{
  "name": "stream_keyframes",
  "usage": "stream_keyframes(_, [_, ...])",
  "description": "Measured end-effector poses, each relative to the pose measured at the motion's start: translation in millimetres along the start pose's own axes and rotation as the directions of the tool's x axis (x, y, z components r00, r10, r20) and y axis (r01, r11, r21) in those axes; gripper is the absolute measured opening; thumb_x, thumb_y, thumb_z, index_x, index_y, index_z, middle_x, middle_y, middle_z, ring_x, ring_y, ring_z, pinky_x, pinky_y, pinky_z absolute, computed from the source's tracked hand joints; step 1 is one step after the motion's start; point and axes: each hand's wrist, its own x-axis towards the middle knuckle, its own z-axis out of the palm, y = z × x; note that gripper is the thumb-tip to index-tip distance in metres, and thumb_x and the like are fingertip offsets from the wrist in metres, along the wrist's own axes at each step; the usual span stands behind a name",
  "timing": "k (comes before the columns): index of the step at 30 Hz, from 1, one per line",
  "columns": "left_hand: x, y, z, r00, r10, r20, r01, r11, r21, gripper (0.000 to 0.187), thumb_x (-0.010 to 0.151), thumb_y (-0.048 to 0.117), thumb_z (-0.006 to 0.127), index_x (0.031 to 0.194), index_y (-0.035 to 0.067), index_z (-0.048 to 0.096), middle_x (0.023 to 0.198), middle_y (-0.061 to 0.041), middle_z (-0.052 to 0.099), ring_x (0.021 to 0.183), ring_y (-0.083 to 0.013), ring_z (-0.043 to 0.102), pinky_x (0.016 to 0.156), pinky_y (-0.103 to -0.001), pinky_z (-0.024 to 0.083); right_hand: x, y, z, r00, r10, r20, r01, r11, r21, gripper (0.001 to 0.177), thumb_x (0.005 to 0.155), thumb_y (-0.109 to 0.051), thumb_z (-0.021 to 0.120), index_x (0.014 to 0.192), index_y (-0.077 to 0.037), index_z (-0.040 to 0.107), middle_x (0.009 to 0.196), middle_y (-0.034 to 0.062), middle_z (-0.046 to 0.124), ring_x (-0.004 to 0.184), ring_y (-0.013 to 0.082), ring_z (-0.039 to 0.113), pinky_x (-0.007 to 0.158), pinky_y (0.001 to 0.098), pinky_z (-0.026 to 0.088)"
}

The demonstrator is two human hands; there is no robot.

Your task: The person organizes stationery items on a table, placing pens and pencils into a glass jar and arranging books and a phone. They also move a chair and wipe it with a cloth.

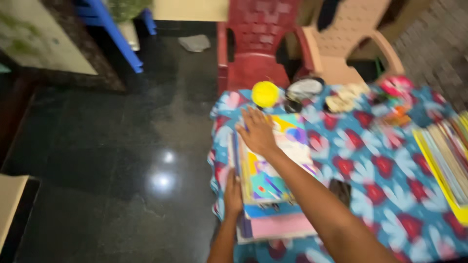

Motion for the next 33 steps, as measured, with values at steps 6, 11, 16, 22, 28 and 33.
stream_keyframes(6, [42,93,-28,0.923,0.158,-0.350,-0.153,0.987,0.041,0.037,0.109,0.029,0.048,0.117,0.000,0.070,0.109,-0.017,0.073,0.098,-0.0315,0.066,0.089,-0.040,0.052,-32,53,-61,0.960,0.108,-0.258,0.063,0.816,0.575,0.045,0.106,-0.034,0.059,0.140,-0.004,0.059,0.146,0.0196,0.056,0.140,0.0376,0.051,0.115,0.0433,0.040])
stream_keyframes(11, [21,244,44,0.846,0.508,-0.160,-0.512,0.859,0.023,0.026,0.110,0.018,0.050,0.118,0.000,0.068,0.114,-0.014,0.070,0.107,-0.0276,0.067,0.097,-0.039,0.051,-185,160,-110,0.892,0.359,-0.276,-0.147,0.807,0.572,0.031,0.105,-0.025,0.059,0.125,-0.003,0.068,0.127,0.0149,0.069,0.121,0.0298,0.065,0.105,0.0381,0.049])
stream_keyframes(16, [-77,312,167,0.533,0.769,0.351,-0.798,0.595,-0.091,0.018,0.101,0.019,0.067,0.115,0.010,0.070,0.123,-0.011,0.069,0.121,-0.0341,0.065,0.110,-0.050,0.046,-404,222,-119,0.530,0.728,-0.435,-0.520,0.684,0.511,0.026,0.103,-0.023,0.061,0.117,-0.003,0.069,0.114,0.0142,0.072,0.101,0.0292,0.069,0.089,0.0377,0.054])
stream_keyframes(22, [-24,295,151,0.709,0.360,0.607,-0.694,0.203,0.691,0.076,0.078,0.063,0.069,0.141,0.022,0.058,0.164,-0.022,0.028,0.142,-0.0514,0.033,0.112,-0.078,0.007,-612,199,-110,0.283,0.895,-0.345,-0.867,0.393,0.306,0.034,0.100,-0.036,0.062,0.116,-0.009,0.073,0.117,0.0148,0.073,0.109,0.0333,0.069,0.093,0.0407,0.053])
stream_keyframes(28, [12,242,48,0.944,0.135,0.301,-0.330,0.371,0.868,0.096,0.082,0.072,0.064,0.158,0.022,0.034,0.165,-0.024,0.017,0.147,-0.0569,0.014,0.114,-0.073,0.007,-560,179,-92,0.398,0.916,-0.055,-0.819,0.382,0.429,0.033,0.098,-0.035,0.064,0.117,-0.011,0.076,0.109,0.0134,0.077,0.098,0.0267,0.075,0.086,0.0368,0.057])
stream_keyframes(33, [0,168,11,0.928,0.335,0.162,-0.372,0.852,0.367,0.095,0.089,0.054,0.065,0.156,0.000,0.026,0.171,-0.027,0.013,0.146,-0.0407,0.035,0.118,-0.044,0.032,-411,165,-82,0.852,0.522,-0.037,-0.442,0.755,0.484,0.038,0.098,-0.035,0.062,0.119,-0.005,0.070,0.116,0.0137,0.073,0.105,0.0300,0.070,0.085,0.0391,0.056])
